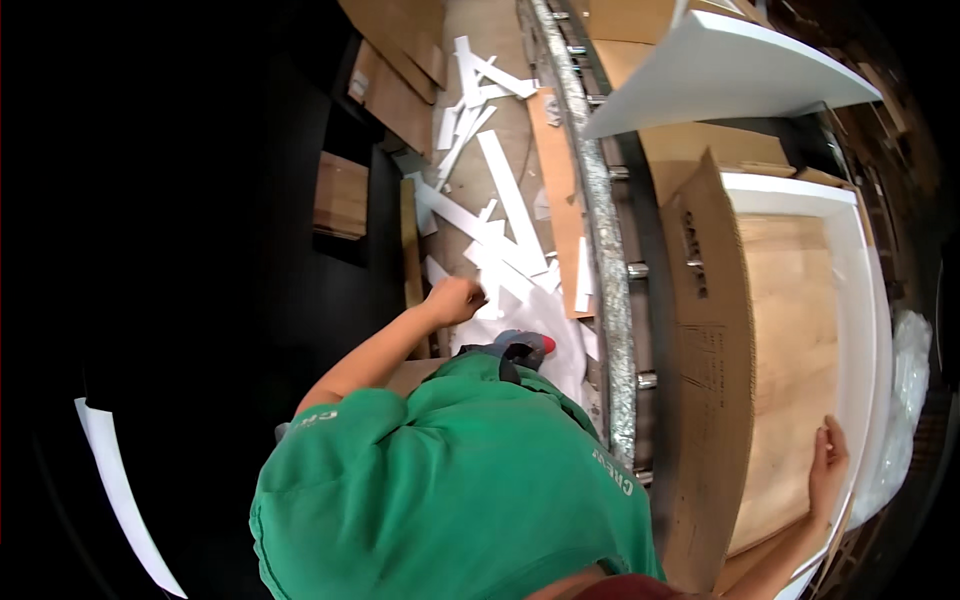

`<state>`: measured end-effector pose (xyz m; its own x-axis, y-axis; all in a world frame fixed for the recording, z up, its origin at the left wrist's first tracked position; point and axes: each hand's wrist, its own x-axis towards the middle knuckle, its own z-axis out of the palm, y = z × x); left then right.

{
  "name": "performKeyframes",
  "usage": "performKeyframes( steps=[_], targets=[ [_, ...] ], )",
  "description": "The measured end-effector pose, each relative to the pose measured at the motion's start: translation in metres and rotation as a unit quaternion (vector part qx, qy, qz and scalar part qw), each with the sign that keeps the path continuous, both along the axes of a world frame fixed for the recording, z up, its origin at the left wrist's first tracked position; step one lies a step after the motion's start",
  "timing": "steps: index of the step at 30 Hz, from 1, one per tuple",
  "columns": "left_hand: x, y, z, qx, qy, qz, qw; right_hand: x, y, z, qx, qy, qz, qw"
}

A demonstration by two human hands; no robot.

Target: The person picks up wooden boards, carries them across the workshop, and places them into cardboard packaging boxes lined with foam inserts.

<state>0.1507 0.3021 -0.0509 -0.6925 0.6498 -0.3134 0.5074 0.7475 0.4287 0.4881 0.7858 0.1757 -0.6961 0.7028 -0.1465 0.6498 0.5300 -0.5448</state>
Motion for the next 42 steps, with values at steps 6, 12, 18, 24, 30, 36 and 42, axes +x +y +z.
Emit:
performKeyframes(
  steps=[6,12,18,24,30,36,42],
  targets=[
    [-0.008,-0.112,-0.060,-0.168,-0.106,0.078,0.977,-0.091,-0.106,0.061,-0.016,0.097,0.096,0.991],
    [-0.069,-0.138,-0.124,-0.171,-0.177,0.028,0.969,-0.168,-0.204,0.059,-0.138,0.104,0.191,0.966],
    [-0.174,-0.154,-0.101,-0.004,-0.108,0.111,0.988,-0.331,-0.264,-0.058,-0.327,0.115,0.084,0.934],
    [-0.228,-0.195,-0.100,0.034,-0.093,0.265,0.959,-0.448,-0.278,-0.167,-0.054,-0.140,0.346,0.926],
    [-0.255,-0.181,-0.125,0.007,-0.193,0.337,0.921,-0.568,-0.264,-0.216,-0.082,-0.130,0.370,0.916],
    [-0.366,-0.147,-0.110,0.065,-0.134,0.426,0.893,-0.732,-0.243,-0.249,-0.063,-0.166,0.447,0.877],
    [-0.576,-0.131,-0.139,0.135,0.049,0.533,0.834,-0.944,-0.206,-0.317,-0.060,-0.145,0.564,0.811]
  ],
)
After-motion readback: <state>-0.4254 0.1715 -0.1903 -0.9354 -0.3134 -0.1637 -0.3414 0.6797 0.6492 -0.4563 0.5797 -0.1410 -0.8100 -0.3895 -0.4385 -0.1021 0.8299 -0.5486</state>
